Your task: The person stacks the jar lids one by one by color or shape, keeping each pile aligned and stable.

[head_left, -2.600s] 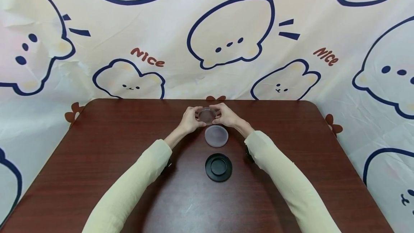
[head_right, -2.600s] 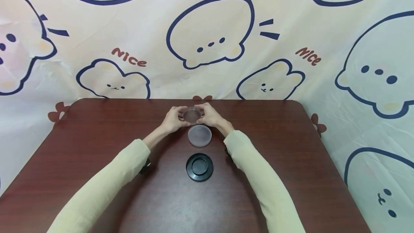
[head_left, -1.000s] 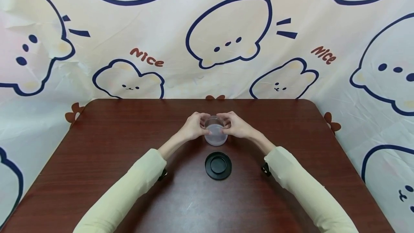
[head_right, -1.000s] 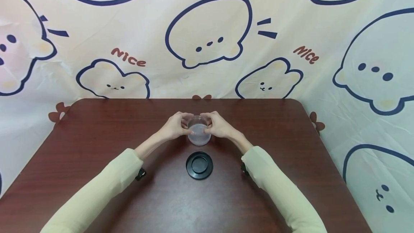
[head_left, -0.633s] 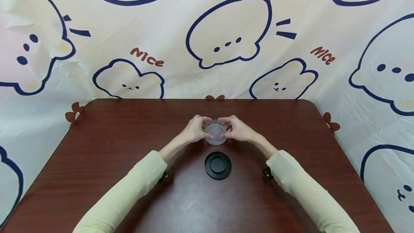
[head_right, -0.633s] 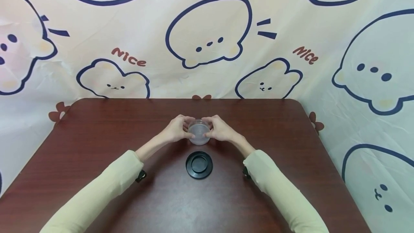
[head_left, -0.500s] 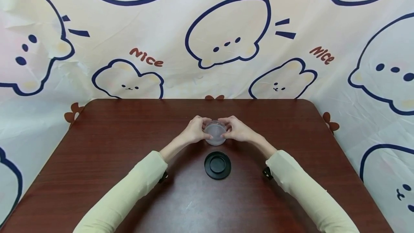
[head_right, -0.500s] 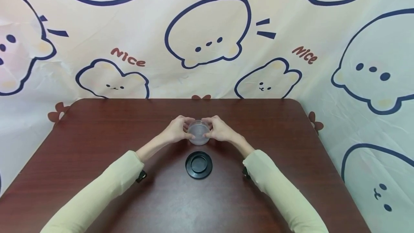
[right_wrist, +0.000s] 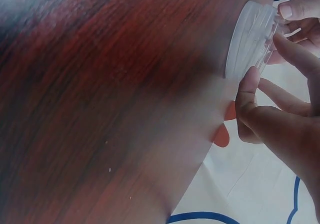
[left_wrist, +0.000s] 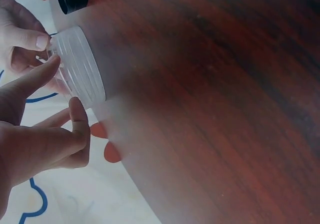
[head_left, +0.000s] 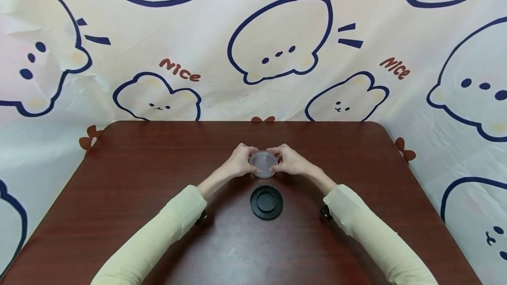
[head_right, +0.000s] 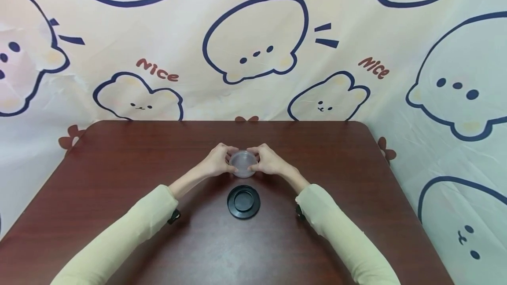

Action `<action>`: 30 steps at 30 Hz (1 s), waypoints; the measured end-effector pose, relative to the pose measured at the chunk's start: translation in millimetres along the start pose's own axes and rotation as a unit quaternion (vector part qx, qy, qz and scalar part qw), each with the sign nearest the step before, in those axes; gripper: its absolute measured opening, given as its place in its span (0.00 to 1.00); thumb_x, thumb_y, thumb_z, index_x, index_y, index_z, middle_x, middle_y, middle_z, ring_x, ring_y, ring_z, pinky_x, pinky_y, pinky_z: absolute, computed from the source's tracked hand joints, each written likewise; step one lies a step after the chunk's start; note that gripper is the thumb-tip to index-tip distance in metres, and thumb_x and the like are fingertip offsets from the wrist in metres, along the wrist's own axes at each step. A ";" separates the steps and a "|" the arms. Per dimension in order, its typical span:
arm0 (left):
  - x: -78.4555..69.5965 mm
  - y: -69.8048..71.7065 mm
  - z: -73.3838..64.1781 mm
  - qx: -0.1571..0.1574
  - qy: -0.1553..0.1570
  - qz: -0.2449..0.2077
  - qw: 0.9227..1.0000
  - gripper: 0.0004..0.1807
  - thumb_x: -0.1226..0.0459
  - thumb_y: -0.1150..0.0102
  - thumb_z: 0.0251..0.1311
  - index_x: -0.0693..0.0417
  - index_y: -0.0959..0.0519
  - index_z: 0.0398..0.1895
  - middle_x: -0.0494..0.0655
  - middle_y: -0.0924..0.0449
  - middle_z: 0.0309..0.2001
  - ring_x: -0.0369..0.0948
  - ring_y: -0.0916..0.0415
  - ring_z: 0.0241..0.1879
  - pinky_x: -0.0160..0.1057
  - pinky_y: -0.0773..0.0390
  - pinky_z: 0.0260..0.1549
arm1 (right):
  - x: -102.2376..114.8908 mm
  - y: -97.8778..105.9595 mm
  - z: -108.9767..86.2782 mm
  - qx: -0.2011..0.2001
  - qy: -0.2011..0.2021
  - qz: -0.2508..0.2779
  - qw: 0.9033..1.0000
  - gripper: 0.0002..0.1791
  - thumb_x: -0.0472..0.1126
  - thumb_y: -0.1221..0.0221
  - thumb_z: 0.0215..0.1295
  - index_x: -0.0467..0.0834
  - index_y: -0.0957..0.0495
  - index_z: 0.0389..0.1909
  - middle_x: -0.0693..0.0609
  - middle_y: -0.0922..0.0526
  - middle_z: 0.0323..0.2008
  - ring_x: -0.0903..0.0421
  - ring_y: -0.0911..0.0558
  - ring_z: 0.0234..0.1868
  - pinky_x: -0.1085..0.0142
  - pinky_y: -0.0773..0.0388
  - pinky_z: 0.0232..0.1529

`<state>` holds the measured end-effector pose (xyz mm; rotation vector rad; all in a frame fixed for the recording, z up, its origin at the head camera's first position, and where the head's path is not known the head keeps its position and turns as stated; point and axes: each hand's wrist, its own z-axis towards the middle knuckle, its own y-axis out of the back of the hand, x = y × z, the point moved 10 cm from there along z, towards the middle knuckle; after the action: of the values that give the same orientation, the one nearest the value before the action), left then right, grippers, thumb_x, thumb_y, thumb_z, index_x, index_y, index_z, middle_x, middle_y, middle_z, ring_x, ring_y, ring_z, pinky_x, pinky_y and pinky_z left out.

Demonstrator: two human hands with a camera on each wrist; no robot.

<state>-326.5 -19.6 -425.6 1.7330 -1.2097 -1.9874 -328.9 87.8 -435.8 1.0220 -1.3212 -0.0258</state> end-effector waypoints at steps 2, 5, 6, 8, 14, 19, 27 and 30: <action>-0.5 -0.6 1.3 0.001 -0.003 0.004 1.000 0.33 0.70 0.26 0.47 0.69 0.26 0.58 0.61 0.28 0.45 0.52 0.33 0.50 0.44 0.26 0.44 | -0.7 0.1 0.0 -0.001 -0.001 0.000 1.000 0.35 0.31 0.35 0.58 0.28 0.36 0.66 0.32 0.35 0.53 0.46 0.20 0.45 0.64 0.20 0.40; -0.5 -0.7 2.3 0.003 -0.005 0.010 1.000 0.32 0.69 0.26 0.47 0.69 0.26 0.58 0.60 0.27 0.45 0.50 0.34 0.50 0.44 0.26 0.45 | -0.6 -0.2 0.5 -0.001 0.005 -0.002 1.000 0.35 0.30 0.35 0.58 0.27 0.36 0.65 0.31 0.35 0.53 0.45 0.20 0.45 0.64 0.20 0.39; -0.5 -0.7 2.5 0.004 -0.006 0.012 1.000 0.32 0.69 0.26 0.47 0.69 0.26 0.58 0.60 0.27 0.44 0.50 0.35 0.50 0.44 0.26 0.45 | -0.7 -0.4 0.8 -0.001 0.005 -0.002 1.000 0.35 0.30 0.35 0.58 0.27 0.36 0.65 0.31 0.35 0.53 0.45 0.20 0.44 0.64 0.20 0.39; 0.3 -0.7 2.6 0.005 -0.005 0.015 1.000 0.33 0.68 0.26 0.47 0.69 0.26 0.58 0.59 0.27 0.44 0.49 0.35 0.49 0.43 0.26 0.44 | -1.2 -0.6 1.0 -0.001 0.004 -0.004 1.000 0.35 0.30 0.35 0.58 0.27 0.36 0.65 0.31 0.35 0.53 0.46 0.20 0.44 0.65 0.20 0.37; 0.2 -2.0 3.4 0.010 -0.007 0.007 1.000 0.32 0.69 0.27 0.49 0.69 0.26 0.58 0.60 0.28 0.45 0.50 0.34 0.49 0.42 0.25 0.43 | -0.2 1.3 -0.2 -0.011 0.002 -0.019 1.000 0.35 0.31 0.34 0.57 0.27 0.35 0.64 0.31 0.35 0.52 0.45 0.21 0.44 0.66 0.21 0.36; 0.3 -2.2 4.0 0.006 -0.003 0.004 1.000 0.29 0.70 0.29 0.50 0.69 0.25 0.58 0.60 0.29 0.45 0.51 0.32 0.48 0.42 0.26 0.42 | -0.4 2.6 -1.5 -0.016 -0.006 -0.031 0.999 0.34 0.31 0.33 0.57 0.28 0.34 0.64 0.32 0.35 0.52 0.44 0.21 0.45 0.65 0.21 0.38; 3.3 -3.7 2.9 0.001 0.012 -0.001 1.000 0.29 0.69 0.29 0.51 0.67 0.26 0.59 0.60 0.30 0.47 0.49 0.31 0.47 0.42 0.25 0.42 | -2.3 2.7 -2.8 -0.032 -0.002 -0.038 0.999 0.34 0.30 0.33 0.56 0.28 0.34 0.64 0.33 0.35 0.51 0.46 0.21 0.43 0.66 0.21 0.36; 5.8 -1.6 1.8 -0.009 0.018 -0.006 1.000 0.29 0.69 0.29 0.51 0.66 0.25 0.59 0.61 0.30 0.47 0.49 0.31 0.45 0.41 0.25 0.40 | -2.1 2.4 -2.1 -0.037 0.002 -0.043 0.998 0.34 0.31 0.33 0.56 0.29 0.33 0.64 0.34 0.34 0.50 0.47 0.21 0.42 0.68 0.21 0.35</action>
<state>-329.2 -21.6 -430.9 1.7632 -1.1680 -1.9592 -329.1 91.6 -435.7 1.0156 -1.2626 -0.1374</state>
